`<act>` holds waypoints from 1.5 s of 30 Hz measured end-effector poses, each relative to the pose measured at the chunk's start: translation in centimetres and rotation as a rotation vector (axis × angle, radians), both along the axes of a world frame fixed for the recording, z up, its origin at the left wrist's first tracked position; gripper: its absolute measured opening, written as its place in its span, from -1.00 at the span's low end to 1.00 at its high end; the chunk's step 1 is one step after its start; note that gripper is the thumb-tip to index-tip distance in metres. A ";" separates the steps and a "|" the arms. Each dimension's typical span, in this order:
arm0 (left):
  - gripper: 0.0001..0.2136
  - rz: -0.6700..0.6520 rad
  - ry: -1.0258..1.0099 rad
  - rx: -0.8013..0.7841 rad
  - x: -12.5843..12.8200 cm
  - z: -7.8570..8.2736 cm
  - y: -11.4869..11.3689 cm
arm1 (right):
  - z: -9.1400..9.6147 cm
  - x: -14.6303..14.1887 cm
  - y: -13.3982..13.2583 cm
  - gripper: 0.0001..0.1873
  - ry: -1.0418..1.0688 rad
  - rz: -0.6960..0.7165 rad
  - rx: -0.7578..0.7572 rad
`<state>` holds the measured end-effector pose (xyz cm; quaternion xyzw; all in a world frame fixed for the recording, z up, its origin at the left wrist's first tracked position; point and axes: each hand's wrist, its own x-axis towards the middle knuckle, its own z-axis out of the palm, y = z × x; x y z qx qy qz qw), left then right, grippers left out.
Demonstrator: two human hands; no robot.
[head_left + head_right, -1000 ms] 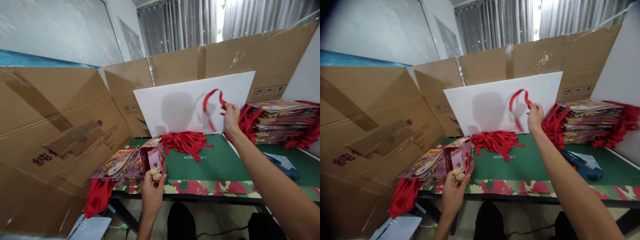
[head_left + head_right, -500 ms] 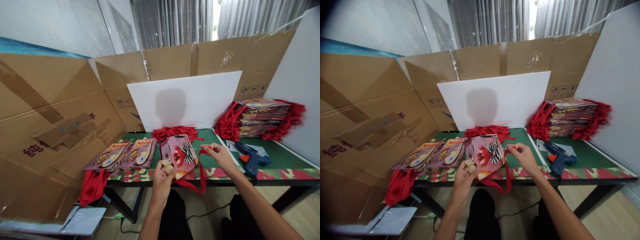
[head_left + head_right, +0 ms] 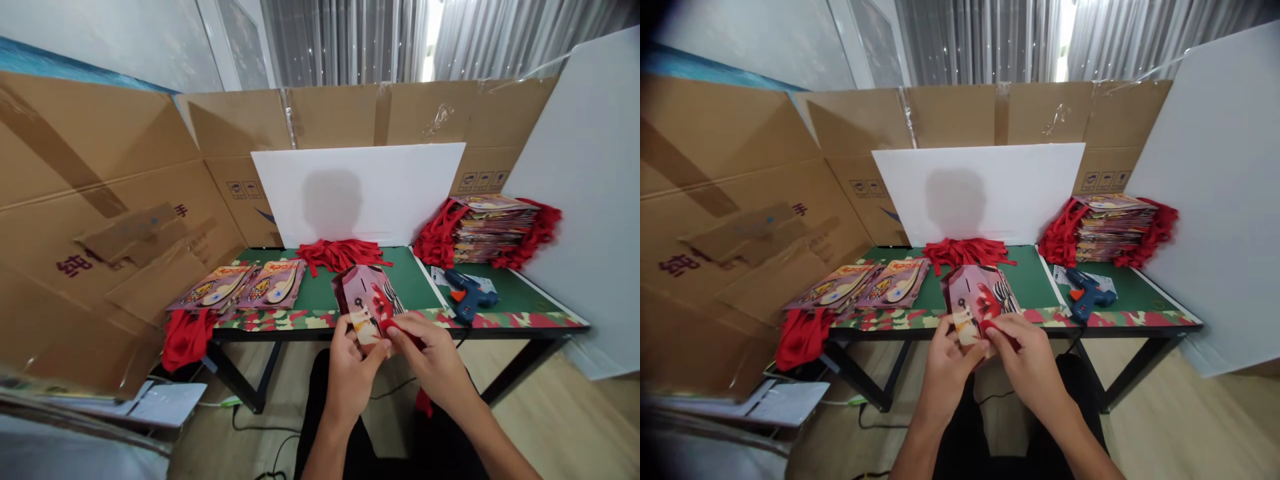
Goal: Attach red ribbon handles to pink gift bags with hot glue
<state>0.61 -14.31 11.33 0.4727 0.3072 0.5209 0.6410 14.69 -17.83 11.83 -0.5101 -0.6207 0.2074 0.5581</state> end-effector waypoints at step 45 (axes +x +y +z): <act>-0.62 0.030 0.196 0.143 -3.7 2.3 -0.7 | 1.8 7.1 -3.8 -0.61 -0.133 0.235 -0.472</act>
